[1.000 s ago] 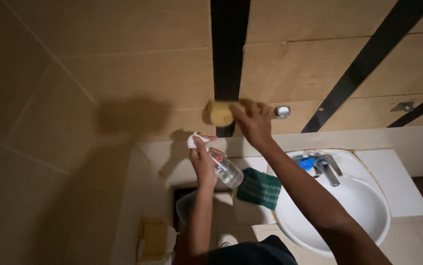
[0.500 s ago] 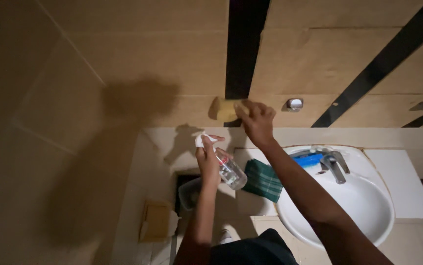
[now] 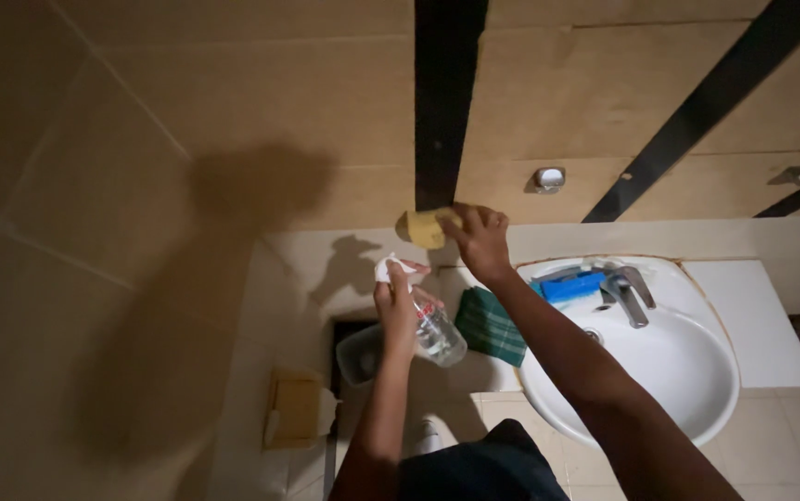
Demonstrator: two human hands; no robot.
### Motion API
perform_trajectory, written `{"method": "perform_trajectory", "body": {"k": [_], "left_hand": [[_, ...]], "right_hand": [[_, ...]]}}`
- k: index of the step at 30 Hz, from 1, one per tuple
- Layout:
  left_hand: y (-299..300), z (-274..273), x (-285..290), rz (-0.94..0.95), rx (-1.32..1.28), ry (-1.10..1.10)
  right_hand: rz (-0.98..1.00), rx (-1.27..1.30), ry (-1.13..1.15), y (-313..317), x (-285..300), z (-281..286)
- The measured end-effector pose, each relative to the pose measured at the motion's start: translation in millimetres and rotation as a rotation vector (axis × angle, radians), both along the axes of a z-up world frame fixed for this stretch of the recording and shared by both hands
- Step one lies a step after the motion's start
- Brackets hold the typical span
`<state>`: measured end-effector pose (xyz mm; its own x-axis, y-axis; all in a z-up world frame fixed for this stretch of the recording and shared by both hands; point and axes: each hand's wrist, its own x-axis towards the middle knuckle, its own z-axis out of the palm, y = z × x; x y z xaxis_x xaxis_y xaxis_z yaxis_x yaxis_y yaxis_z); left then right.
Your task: The person sprays a cleaning solution onto the bathroom wall and wipes the surface with a yellow sponge. They repeatedly spray and wipe different sections of the wall, moving from the area above the toilet to the wall above the sink.
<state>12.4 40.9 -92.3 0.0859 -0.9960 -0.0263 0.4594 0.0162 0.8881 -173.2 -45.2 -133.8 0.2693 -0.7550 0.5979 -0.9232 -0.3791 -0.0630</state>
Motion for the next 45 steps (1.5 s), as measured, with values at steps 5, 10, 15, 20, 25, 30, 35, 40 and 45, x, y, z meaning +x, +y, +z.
{"method": "perform_trajectory", "body": {"k": [5, 10, 15, 20, 25, 30, 35, 40, 45], "left_hand": [[-1, -1, -3, -0.04, 0.025, 0.038], [-7, 2, -16, -0.07, 0.068, 0.036], [-13, -2, -24, -0.107, 0.049, -0.017], [-23, -5, -27, -0.099, 0.002, -0.035], [-26, -6, -30, -0.12, -0.037, 0.01], [-24, -4, -30, -0.138, -0.015, -0.009], [-20, -9, -33, -0.139, 0.018, -0.036], [-21, -16, -40, -0.153, 0.011, -0.027], [-21, -20, -39, -0.162, 0.047, -0.02]], "right_hand": [[-0.036, -0.2, -0.112, -8, 1, 82], [-0.021, -0.35, -0.147, -7, -7, 162], [-0.021, -0.461, -0.151, -16, -14, 140], [-0.036, -0.381, -0.109, -16, -20, 80], [-0.028, -0.264, -0.123, -8, -26, 36], [-0.049, -0.202, -0.115, 2, -28, 17], [-0.091, -0.168, -0.144, 13, -21, 18], [-0.069, -0.094, -0.166, 23, -17, 33], [-0.1, -0.202, -0.063, 15, -26, 14]]}}
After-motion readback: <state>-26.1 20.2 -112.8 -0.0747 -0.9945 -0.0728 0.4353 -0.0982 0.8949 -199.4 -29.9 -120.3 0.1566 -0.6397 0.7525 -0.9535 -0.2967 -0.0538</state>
